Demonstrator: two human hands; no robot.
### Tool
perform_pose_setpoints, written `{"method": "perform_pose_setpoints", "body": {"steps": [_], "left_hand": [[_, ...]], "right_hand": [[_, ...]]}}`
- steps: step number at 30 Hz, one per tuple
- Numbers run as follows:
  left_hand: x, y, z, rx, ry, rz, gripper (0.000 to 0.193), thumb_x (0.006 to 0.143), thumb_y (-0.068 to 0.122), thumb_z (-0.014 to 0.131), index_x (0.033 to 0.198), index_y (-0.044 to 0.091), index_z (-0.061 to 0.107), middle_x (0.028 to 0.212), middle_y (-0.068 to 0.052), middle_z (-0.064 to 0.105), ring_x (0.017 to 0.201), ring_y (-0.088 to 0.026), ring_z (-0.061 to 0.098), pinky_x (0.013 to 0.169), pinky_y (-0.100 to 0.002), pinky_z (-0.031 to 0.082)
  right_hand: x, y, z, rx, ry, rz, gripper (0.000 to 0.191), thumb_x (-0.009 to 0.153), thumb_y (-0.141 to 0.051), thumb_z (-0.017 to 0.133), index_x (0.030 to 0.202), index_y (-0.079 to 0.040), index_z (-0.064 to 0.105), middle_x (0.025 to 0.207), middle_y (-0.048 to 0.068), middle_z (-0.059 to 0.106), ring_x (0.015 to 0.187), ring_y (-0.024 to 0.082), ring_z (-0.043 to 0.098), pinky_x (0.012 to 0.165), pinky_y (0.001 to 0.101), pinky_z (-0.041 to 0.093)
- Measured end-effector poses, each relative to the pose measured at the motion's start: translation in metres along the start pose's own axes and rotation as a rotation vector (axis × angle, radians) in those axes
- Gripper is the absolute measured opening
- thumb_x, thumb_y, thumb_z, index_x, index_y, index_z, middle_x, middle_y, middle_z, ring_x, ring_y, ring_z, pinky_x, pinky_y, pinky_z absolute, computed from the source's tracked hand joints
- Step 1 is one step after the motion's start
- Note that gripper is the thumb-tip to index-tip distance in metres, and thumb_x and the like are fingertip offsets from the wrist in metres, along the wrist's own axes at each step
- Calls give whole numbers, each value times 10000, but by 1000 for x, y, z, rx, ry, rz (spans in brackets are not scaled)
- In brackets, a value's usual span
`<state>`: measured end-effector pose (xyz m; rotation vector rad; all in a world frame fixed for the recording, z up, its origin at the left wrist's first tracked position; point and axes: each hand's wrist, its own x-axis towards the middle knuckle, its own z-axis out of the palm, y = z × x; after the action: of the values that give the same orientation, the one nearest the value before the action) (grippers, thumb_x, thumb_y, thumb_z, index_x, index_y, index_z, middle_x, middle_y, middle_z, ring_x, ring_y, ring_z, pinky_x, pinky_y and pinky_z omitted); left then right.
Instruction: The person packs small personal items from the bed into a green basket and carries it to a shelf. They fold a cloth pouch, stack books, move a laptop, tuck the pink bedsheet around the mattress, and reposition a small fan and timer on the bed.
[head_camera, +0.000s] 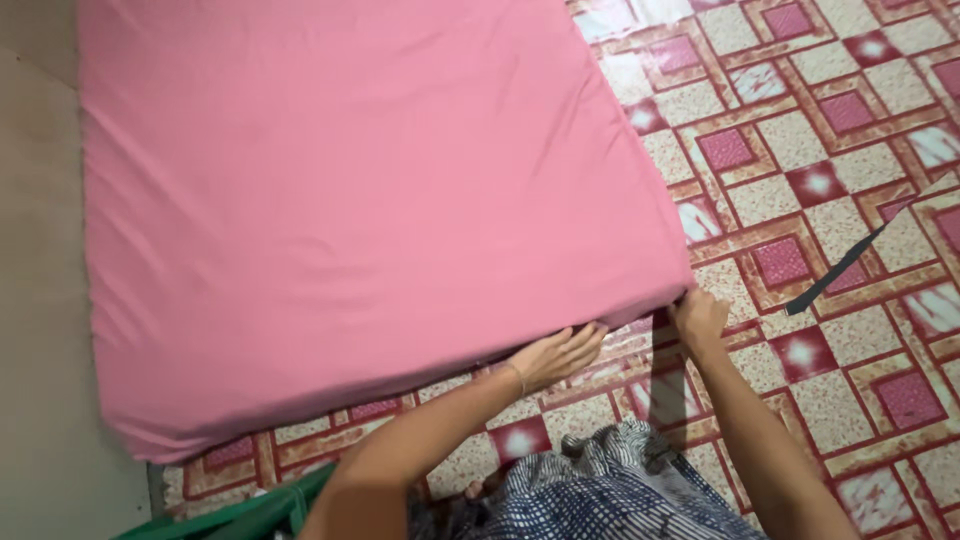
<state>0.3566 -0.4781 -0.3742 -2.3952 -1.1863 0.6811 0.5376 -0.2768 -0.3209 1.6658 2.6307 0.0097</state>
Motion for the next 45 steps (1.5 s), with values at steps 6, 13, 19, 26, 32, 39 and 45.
{"method": "perform_pose_setpoints", "body": {"steps": [6, 13, 19, 26, 32, 39, 45], "left_hand": [[32, -12, -3, 155, 112, -84, 960, 922, 626, 433, 1669, 148, 65, 1734, -107, 5, 1589, -268, -5, 1238, -524, -48], [80, -30, -34, -171, 361, -333, 790, 1010, 379, 528, 1667, 142, 159, 1713, -148, 176, 1586, -331, 142, 1295, -552, 49], [110, -66, -42, -471, 357, -534, 650, 919, 334, 585, 1504, 107, 417, 1570, -159, 402, 1485, -361, 323, 1214, -585, 180], [94, -108, -25, -590, 347, -715, 549, 951, 400, 604, 1399, 89, 536, 1486, -162, 490, 1438, -353, 389, 1193, -617, 259], [120, -133, -18, -638, 215, -786, 642, 915, 429, 610, 1461, 104, 513, 1511, -170, 462, 1418, -370, 378, 1134, -601, 287], [165, -130, 15, -585, -174, -681, 639, 934, 488, 545, 1440, 103, 489, 1537, -165, 421, 1486, -374, 279, 1145, -643, 205], [178, -116, 20, -606, -434, -493, 450, 1068, 289, 440, 1465, 132, 583, 1486, -141, 559, 1421, -339, 464, 1255, -653, 136]], "right_hand": [[-6, 17, -21, 497, -282, -55, 604, 722, -284, 789, 1276, -90, 646, 1053, 168, 773, 1021, 376, 743, 914, 484, 579], [24, 50, -52, 275, -223, 93, 563, 923, -320, 696, 1405, -58, 569, 1196, 225, 733, 1154, 399, 681, 976, 520, 519], [82, 42, -67, 495, -125, 79, 560, 986, -461, 680, 1326, -17, 655, 1164, 241, 737, 1072, 372, 725, 939, 480, 568], [115, -26, -53, 388, -234, -91, 579, 919, -502, 674, 1272, -48, 612, 1030, 193, 770, 946, 349, 733, 842, 486, 554], [105, -25, -29, 630, 110, -492, 150, 917, -134, 663, 901, 4, 606, 782, 257, 672, 731, 442, 669, 655, 529, 521], [89, -31, -14, 522, 130, -590, 135, 1018, -100, 471, 992, -29, 583, 707, 209, 682, 645, 413, 673, 615, 553, 489], [85, -30, -18, 579, -151, -534, 182, 944, -115, 507, 1109, -40, 532, 789, 225, 707, 754, 453, 683, 659, 574, 494]]}}
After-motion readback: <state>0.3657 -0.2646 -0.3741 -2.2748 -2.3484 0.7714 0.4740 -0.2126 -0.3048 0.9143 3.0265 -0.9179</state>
